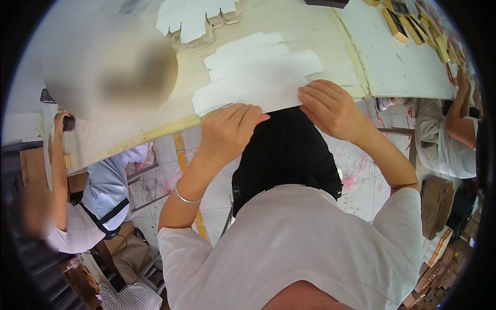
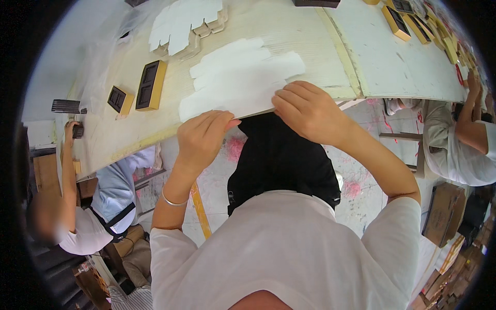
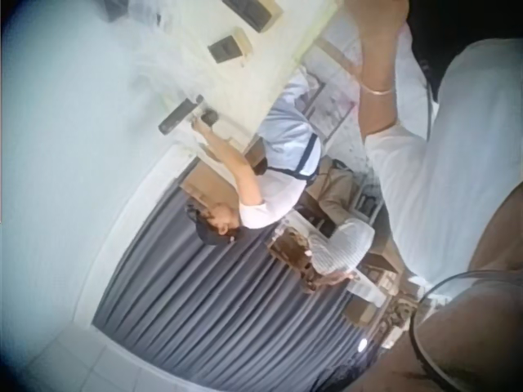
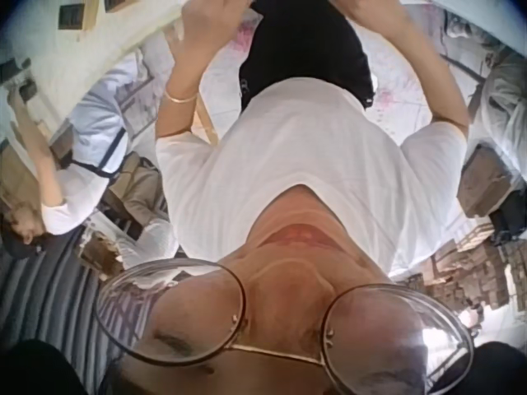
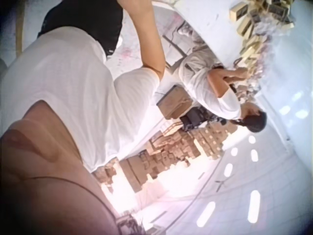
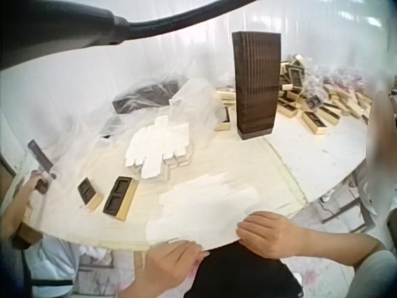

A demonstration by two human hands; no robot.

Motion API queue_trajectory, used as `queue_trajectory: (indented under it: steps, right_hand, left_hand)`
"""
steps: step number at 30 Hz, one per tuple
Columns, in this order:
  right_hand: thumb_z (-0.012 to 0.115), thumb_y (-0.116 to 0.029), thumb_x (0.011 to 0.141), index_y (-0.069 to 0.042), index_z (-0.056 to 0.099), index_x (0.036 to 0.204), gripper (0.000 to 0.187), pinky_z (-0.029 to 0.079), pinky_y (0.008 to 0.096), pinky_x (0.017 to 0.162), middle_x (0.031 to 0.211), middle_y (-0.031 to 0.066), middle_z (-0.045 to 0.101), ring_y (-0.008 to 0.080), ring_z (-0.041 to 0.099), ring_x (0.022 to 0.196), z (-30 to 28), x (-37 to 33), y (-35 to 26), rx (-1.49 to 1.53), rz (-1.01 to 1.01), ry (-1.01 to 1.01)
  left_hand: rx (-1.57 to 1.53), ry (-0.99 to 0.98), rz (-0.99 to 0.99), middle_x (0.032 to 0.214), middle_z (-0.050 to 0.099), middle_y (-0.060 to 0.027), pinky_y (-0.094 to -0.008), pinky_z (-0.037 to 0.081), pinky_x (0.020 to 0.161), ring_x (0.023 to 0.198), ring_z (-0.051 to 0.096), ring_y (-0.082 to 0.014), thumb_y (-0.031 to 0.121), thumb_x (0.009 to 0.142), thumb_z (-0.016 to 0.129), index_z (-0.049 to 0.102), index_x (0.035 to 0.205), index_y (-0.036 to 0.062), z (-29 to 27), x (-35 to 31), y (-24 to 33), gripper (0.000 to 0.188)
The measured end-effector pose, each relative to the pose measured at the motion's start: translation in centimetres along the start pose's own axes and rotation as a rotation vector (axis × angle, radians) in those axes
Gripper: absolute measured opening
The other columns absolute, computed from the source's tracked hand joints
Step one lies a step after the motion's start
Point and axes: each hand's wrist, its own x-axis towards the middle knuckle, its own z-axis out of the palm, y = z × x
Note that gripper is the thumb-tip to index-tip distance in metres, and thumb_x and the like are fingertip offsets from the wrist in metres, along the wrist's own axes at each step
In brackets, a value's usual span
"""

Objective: The person assembles small rectangular boxes by folding flat cardboard pieces into shape and inserting white foam inserts. They then place dark rectangular inserts into the boxes and set the completed units on the table. The process is repeated multiple times with consistent hand motions.

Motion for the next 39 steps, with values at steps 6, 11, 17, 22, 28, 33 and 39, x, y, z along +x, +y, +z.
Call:
queue_trajectory:
  steps: [6,11,17,22,28,33,39]
  right_hand:
    - [0.067,-0.010,0.075,-0.001,0.058,0.089,0.019,0.049,0.0358,0.078,0.087,0.0113,0.060,0.0275,0.059,0.081,0.0,0.5,-1.0,0.053,0.054,-0.039]
    - [0.064,-0.009,0.077,-0.002,0.056,0.087,0.015,0.047,0.0359,0.071,0.078,0.0089,0.057,0.0272,0.057,0.075,0.6,1.2,-0.8,0.187,0.114,-0.056]
    - [0.070,-0.004,0.072,-0.003,0.057,0.086,0.019,0.046,0.0390,0.063,0.075,0.0085,0.056,0.0291,0.056,0.070,0.2,4.2,0.7,0.159,0.183,0.086]
    - [0.064,-0.008,0.075,-0.003,0.056,0.086,0.014,0.047,0.0350,0.070,0.074,0.0081,0.057,0.0273,0.057,0.073,-1.1,4.9,0.1,0.124,0.042,0.062]
    - [0.065,-0.008,0.077,-0.003,0.059,0.094,0.019,0.047,0.0351,0.072,0.074,0.0085,0.058,0.0271,0.058,0.078,-2.5,3.2,-0.6,0.032,-0.031,0.096]
    - [0.064,-0.005,0.080,-0.009,0.058,0.111,0.032,0.046,0.0361,0.074,0.081,0.0105,0.059,0.0300,0.057,0.080,-0.5,1.5,-1.7,0.578,0.513,-0.054]
    - [0.068,-0.010,0.076,-0.006,0.061,0.095,0.020,0.044,0.0360,0.080,0.095,0.0090,0.055,0.0261,0.055,0.089,1.2,1.4,-1.4,0.152,0.157,-0.079]
  left_hand:
    - [-0.224,0.041,-0.166,0.072,0.066,-0.0044,-0.0283,0.049,0.057,0.070,0.064,-0.0205,0.019,0.071,0.078,0.063,0.074,0.0055,0.4,-0.3,-0.1,0.020]
    - [-0.614,-0.061,-0.493,0.076,0.067,-0.0075,-0.0306,0.050,0.063,0.070,0.063,-0.0238,0.013,0.074,0.075,0.067,0.081,0.0030,0.2,-0.1,-0.4,0.014]
    - [-0.278,0.073,-0.289,0.079,0.068,-0.0081,-0.0309,0.050,0.060,0.067,0.064,-0.0243,0.007,0.080,0.068,0.068,0.082,0.0031,-1.1,2.3,-0.1,0.004]
    - [-0.251,0.098,-0.295,0.080,0.068,-0.0101,-0.0277,0.049,0.064,0.070,0.064,-0.0217,0.004,0.080,0.068,0.069,0.088,0.0019,-1.8,1.9,-0.1,0.008]
    - [-0.214,0.175,-0.069,0.080,0.068,-0.0073,-0.0307,0.050,0.060,0.071,0.065,-0.0228,0.004,0.076,0.067,0.067,0.083,0.0045,-2.4,1.4,1.4,0.007]
    - [-0.465,-0.006,-0.439,0.090,0.065,-0.0073,-0.0310,0.048,0.061,0.068,0.061,-0.0221,0.007,0.079,0.067,0.067,0.088,0.0062,-0.9,0.1,2.0,0.009]
    - [0.094,-0.054,-0.226,0.097,0.058,-0.0067,-0.0334,0.045,0.073,0.082,0.055,-0.0230,0.014,0.078,0.071,0.067,0.092,0.0063,0.8,0.1,1.2,0.017]
